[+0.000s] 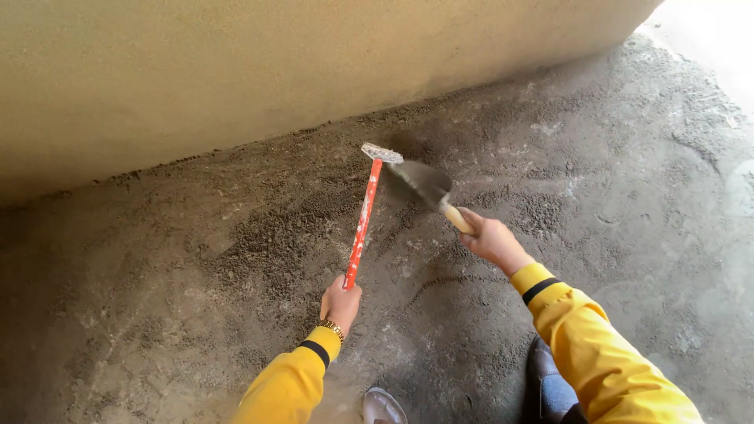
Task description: Smoothing and finishing the concrete junction between the floor and a brick wall using a trowel and a pick hammer.
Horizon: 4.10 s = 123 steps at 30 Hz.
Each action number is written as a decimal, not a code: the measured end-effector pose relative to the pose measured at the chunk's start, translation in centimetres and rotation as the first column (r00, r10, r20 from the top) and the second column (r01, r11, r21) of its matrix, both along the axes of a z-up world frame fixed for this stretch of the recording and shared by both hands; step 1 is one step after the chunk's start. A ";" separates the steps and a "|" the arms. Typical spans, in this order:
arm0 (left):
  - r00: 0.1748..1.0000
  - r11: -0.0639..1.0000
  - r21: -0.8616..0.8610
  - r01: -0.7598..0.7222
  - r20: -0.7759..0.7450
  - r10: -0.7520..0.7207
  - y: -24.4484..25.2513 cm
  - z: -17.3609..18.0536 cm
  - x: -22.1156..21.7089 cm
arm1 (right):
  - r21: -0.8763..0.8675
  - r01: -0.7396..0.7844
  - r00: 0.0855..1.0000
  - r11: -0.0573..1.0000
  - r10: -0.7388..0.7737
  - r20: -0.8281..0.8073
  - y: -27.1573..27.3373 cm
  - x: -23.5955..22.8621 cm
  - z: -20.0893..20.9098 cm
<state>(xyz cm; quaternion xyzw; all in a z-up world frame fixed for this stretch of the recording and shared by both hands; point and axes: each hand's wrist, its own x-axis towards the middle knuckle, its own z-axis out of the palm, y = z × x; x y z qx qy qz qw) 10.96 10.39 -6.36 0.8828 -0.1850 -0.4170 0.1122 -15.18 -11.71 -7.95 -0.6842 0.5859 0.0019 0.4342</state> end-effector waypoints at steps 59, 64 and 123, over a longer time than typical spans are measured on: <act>0.993 0.990 0.136 0.031 0.109 -0.046 9.6 0.2 12.0 | -0.273 -0.440 0.898 0.856 0.412 -0.157 6.5 13.8 -2.6; 0.995 0.996 0.089 -0.009 0.102 0.000 9.6 -2.4 11.2 | -0.253 0.172 0.967 0.952 -0.115 0.226 3.4 9.7 1.4; 0.591 0.624 -0.116 -0.773 0.228 0.774 31.1 -2.8 10.9 | -0.191 -0.565 0.822 0.803 0.568 -0.042 13.2 25.2 6.8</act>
